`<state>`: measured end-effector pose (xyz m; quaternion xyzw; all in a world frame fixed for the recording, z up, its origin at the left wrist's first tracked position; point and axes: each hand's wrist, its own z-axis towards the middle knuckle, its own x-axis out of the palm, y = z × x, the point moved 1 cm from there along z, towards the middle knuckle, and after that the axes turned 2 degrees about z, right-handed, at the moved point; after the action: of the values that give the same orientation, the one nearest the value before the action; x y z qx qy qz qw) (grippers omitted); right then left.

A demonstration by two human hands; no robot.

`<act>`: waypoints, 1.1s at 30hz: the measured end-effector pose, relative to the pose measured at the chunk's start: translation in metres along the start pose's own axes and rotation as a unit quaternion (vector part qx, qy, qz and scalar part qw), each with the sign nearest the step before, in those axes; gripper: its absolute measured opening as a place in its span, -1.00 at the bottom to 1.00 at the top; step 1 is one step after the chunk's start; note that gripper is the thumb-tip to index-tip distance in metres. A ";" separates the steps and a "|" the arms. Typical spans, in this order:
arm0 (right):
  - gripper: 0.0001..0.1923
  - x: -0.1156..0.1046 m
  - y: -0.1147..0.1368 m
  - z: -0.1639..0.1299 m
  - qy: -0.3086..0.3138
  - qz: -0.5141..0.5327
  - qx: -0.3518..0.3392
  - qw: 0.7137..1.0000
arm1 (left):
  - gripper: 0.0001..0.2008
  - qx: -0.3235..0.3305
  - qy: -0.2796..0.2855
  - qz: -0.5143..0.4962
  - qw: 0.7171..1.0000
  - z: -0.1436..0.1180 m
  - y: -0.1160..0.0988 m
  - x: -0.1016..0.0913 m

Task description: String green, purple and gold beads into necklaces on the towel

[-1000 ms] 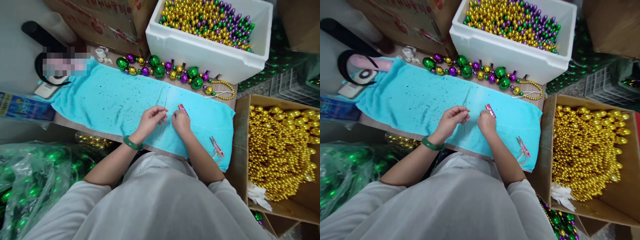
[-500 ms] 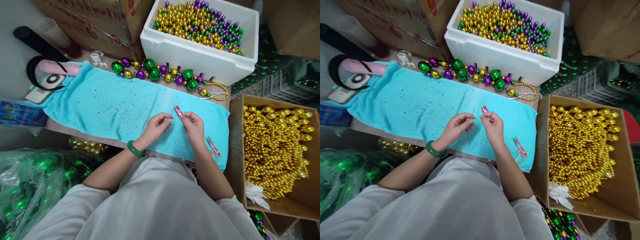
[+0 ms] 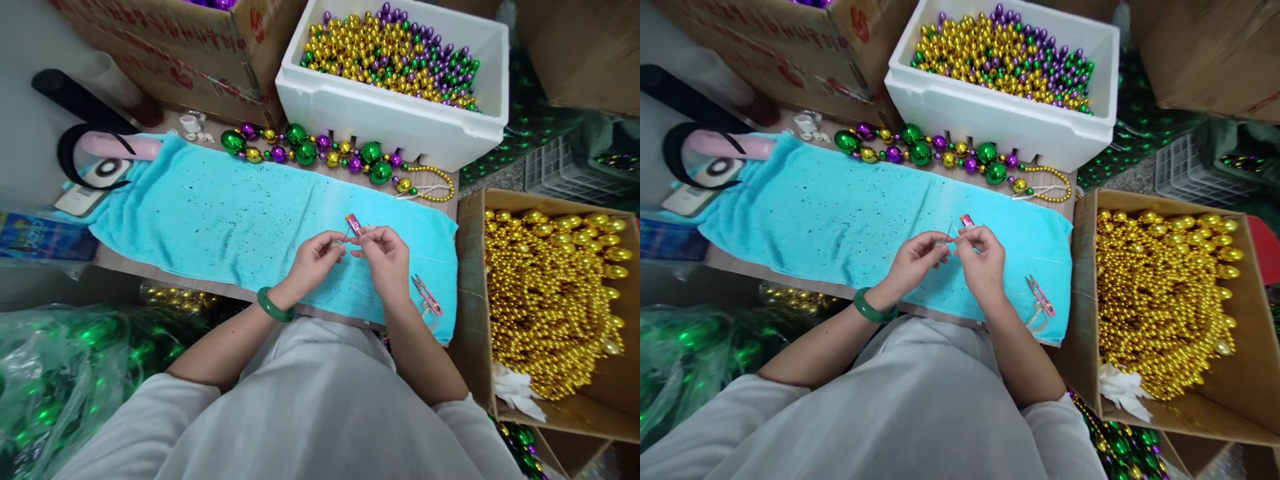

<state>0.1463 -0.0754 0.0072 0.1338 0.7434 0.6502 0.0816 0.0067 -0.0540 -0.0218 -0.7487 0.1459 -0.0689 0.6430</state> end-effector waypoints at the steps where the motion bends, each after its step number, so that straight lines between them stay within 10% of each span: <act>1: -0.83 0.000 0.000 0.000 0.001 -0.004 -0.004 1.000 | -0.76 0.007 -0.002 0.008 1.000 0.000 0.001 0.000; 33: -0.75 -0.002 -0.004 0.005 -0.021 0.032 0.031 0.999 | -0.77 0.133 -0.028 0.185 0.973 -0.005 0.007 0.004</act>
<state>0.1489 -0.0714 0.0022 0.1737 0.7567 0.6260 0.0727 0.0083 -0.0608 -0.0278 -0.6182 0.2530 0.0537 0.7423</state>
